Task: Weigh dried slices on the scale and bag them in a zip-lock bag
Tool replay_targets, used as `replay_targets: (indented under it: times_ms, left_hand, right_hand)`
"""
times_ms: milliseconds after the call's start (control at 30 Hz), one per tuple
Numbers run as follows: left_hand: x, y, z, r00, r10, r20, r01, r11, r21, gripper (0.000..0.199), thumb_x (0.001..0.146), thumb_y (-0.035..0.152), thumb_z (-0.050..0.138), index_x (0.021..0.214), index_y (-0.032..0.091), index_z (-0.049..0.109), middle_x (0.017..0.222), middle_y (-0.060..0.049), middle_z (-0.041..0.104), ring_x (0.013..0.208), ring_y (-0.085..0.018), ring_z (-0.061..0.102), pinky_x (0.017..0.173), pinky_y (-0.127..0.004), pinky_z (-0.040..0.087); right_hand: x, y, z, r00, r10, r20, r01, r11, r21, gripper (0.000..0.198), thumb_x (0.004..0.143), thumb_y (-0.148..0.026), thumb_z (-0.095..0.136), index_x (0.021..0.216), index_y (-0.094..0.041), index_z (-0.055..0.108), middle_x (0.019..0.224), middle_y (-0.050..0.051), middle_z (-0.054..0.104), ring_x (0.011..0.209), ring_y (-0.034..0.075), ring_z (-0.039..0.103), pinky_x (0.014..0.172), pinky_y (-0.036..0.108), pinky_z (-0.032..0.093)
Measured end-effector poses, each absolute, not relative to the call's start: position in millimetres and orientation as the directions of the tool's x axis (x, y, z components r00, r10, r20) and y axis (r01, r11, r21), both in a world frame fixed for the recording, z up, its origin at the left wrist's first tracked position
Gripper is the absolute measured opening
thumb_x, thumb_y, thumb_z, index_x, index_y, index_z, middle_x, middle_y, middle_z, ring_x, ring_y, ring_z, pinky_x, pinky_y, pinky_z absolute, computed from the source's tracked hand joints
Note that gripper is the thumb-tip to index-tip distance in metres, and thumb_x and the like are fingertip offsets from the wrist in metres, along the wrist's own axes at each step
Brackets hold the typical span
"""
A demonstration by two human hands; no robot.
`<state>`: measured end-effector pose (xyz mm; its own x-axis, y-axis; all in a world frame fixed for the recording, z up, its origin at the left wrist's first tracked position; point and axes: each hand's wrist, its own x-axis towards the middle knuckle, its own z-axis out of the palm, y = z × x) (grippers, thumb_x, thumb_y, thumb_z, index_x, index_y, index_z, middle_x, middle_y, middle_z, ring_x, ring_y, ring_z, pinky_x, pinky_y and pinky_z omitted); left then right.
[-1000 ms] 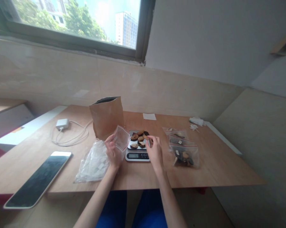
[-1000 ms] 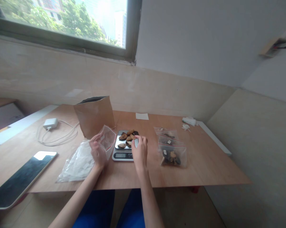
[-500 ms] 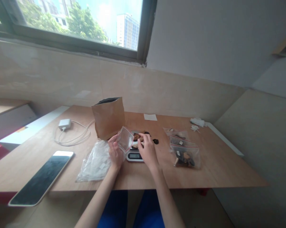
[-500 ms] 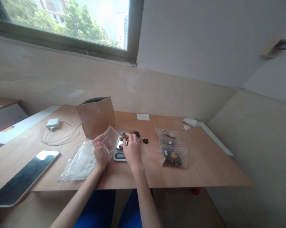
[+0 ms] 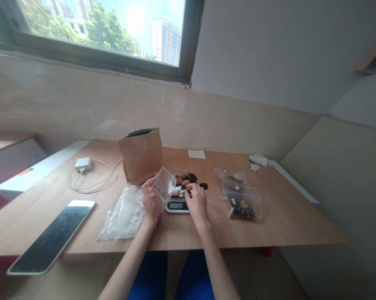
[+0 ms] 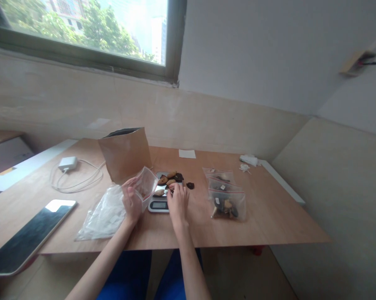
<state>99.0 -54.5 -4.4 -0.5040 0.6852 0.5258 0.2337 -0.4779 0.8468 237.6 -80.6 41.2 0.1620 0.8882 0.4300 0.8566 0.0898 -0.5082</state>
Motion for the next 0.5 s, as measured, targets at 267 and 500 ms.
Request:
replay_targets:
  times_ms: [267, 500]
  left_hand:
    - [99, -52, -8, -0.505, 0.688, 0.522, 0.227, -0.477, 0.849, 0.041, 0.091, 0.044, 0.028, 0.108, 0.016, 0.052, 0.11, -0.014, 0.061, 0.101, -0.021, 0.06, 0.088, -0.038, 0.046]
    - [98, -52, -9, -0.495, 0.699, 0.516, 0.204, -0.483, 0.851, 0.039, 0.092, 0.042, 0.028, 0.108, 0.016, 0.052, 0.109, -0.014, 0.061, 0.102, -0.021, 0.059, 0.088, -0.039, 0.046]
  right_hand:
    - [218, -84, 100, 0.138, 0.827, 0.545, 0.581, 0.378, -0.721, 0.012, 0.083, -0.021, 0.054, 0.092, -0.018, 0.061, 0.088, 0.004, 0.064, 0.078, 0.016, 0.057, 0.073, 0.027, 0.045]
    - [212, -83, 92, 0.061, 0.826, 0.561, 0.563, 0.436, -0.703, 0.019, 0.088, -0.02, 0.043, 0.095, -0.018, 0.06, 0.093, 0.006, 0.06, 0.077, 0.015, 0.057, 0.074, 0.027, 0.047]
